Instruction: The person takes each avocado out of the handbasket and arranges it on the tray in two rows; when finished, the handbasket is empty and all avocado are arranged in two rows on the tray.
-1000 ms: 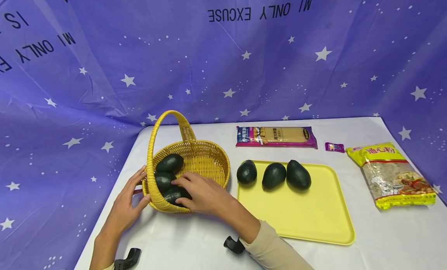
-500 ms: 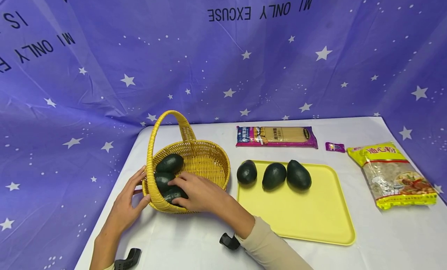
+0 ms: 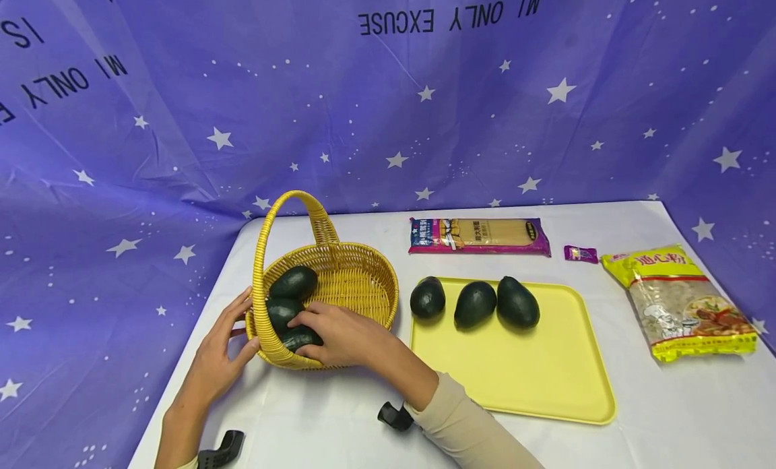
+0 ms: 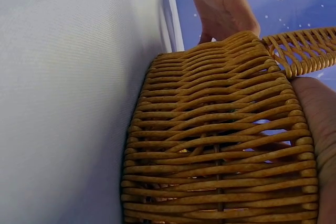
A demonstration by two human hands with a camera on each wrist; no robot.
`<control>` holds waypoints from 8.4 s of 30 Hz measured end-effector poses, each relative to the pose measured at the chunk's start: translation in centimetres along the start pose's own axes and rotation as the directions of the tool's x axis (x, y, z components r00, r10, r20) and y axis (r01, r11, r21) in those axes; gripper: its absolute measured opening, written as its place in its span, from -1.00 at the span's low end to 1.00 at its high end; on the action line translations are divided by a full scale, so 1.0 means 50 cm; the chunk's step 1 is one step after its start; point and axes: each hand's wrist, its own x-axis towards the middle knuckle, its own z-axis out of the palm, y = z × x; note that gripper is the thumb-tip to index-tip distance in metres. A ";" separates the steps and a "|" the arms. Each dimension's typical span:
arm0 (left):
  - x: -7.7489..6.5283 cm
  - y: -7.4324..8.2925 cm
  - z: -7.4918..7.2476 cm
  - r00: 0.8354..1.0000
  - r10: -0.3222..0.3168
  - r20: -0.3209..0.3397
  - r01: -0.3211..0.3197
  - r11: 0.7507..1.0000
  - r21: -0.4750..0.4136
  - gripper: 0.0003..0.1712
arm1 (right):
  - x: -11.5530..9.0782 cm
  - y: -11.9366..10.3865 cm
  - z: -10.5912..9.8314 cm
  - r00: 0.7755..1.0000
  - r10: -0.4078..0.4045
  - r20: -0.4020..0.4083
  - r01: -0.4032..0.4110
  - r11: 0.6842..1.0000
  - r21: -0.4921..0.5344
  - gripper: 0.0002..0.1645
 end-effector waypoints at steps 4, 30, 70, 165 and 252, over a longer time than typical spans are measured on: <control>0.000 0.001 0.000 1.000 0.002 -0.003 -0.002 1.000 -0.001 -0.11 | 0.000 0.001 0.000 1.000 0.003 0.005 -0.003 1.000 0.014 -0.49; -0.001 0.000 -0.002 0.999 -0.032 0.021 0.031 0.999 0.016 -0.10 | -0.011 0.001 -0.002 0.992 0.053 -0.112 -0.056 0.998 -0.028 -0.42; -0.008 0.001 -0.002 0.999 -0.036 0.022 0.035 0.999 0.020 -0.10 | -0.047 0.009 -0.014 0.951 0.011 -0.311 -0.020 0.999 -0.026 -0.39; 0.004 0.005 -0.002 0.999 -0.037 0.016 0.037 0.999 0.007 -0.11 | -0.247 0.033 -0.095 0.810 0.159 -0.565 -0.211 0.977 -0.026 -0.30; 0.002 0.003 0.001 0.999 -0.040 0.006 0.040 0.999 0.019 -0.12 | -0.371 0.040 -0.003 0.692 0.542 -0.476 -0.580 0.811 0.079 -0.23</control>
